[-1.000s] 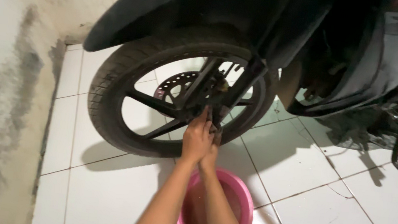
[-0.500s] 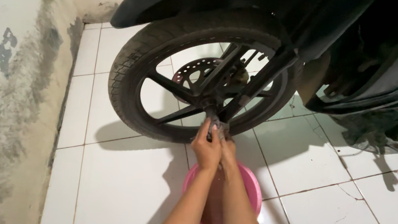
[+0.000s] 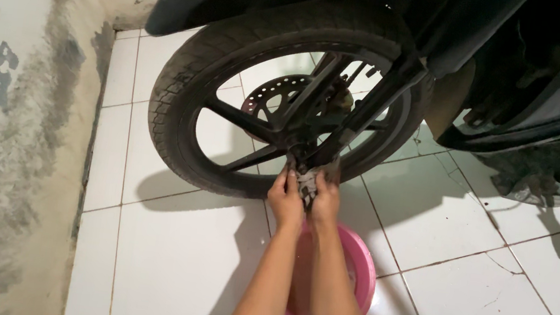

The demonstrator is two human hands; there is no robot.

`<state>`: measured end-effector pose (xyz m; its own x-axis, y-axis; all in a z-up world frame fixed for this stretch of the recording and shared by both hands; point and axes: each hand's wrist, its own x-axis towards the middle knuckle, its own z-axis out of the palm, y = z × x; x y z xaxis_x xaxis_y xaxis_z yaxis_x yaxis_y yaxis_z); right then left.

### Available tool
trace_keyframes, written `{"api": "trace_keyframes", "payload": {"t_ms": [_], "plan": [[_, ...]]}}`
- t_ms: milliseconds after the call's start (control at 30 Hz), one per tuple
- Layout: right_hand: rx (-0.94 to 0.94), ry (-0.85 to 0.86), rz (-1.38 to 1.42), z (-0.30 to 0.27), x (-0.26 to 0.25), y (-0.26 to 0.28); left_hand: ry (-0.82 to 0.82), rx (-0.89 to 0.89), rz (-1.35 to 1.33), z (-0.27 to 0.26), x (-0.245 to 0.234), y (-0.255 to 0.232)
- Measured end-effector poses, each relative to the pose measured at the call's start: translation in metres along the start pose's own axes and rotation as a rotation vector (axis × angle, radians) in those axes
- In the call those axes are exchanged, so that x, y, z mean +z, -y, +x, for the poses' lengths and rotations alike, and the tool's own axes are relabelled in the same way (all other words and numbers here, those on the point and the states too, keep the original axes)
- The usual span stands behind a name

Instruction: The person wipes the front fender and wheel of a motorcycle using a wet cloth. They repeatedly dip the cloth into a pink basin of water to rinse it and continue cleaning the tire and rim.

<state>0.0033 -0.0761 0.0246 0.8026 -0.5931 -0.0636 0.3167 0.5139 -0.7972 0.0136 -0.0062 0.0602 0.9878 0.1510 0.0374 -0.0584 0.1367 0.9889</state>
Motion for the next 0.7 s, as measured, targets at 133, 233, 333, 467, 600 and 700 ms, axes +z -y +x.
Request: {"api": "trace_keyframes", "payload": {"t_ms": [133, 233, 333, 467, 600, 700], "plan": [[-0.147, 0.001, -0.259, 0.002, -0.007, -0.027, 0.091, -0.082, 0.201, 0.008, -0.015, -0.001], [-0.268, -0.041, -0.448, -0.009, -0.017, -0.040, 0.095, -0.117, 0.232, 0.006, -0.021, 0.011], [-0.416, -0.283, -0.564, -0.023, -0.002, -0.035, -0.036, -0.033, 0.263, -0.003, -0.016, 0.012], [-0.687, -0.413, -0.678, -0.023, 0.012, -0.002, -0.118, 0.315, 0.113, 0.000, -0.001, -0.005], [-0.563, -0.307, -0.615, -0.003, 0.010, -0.010, 0.013, 0.272, 0.054, 0.007, -0.005, -0.003], [-0.427, -0.303, -0.743, -0.010, -0.011, -0.035, 0.067, 0.084, 0.066, 0.007, -0.015, 0.026]]}}
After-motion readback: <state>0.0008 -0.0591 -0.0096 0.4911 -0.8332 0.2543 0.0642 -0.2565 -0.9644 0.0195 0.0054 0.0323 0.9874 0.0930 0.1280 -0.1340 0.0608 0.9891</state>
